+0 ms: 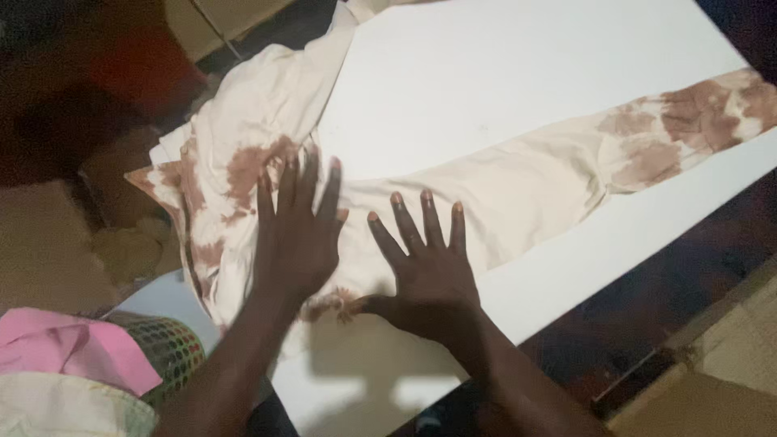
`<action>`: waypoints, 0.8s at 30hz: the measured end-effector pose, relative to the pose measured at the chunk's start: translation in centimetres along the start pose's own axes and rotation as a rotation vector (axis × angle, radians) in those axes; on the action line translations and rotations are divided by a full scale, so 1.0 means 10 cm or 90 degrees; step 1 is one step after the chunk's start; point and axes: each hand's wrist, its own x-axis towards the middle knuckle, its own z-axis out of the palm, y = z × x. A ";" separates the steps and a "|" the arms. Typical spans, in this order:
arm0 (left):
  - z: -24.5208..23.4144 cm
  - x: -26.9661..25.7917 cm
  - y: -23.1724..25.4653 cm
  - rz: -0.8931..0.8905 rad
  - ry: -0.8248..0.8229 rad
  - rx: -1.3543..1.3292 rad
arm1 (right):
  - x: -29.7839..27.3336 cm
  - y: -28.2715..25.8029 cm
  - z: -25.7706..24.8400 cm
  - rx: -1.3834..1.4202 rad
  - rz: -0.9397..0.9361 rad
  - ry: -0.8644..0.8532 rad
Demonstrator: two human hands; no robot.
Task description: The person spreads a patterned garment on a white table, smooths the fabric by hand, and folds it into a compact shape.
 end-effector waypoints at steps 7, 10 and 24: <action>0.10 -0.20 0.56 -0.057 0.142 -0.340 | 0.19 -0.04 0.08 0.151 0.105 -0.221; 0.01 -0.17 0.58 -0.010 0.135 -0.178 | 0.10 0.42 0.03 0.098 0.082 -0.278; -0.01 -0.03 0.68 -0.062 -0.003 -0.103 | -0.62 2.38 -1.22 0.395 1.197 0.355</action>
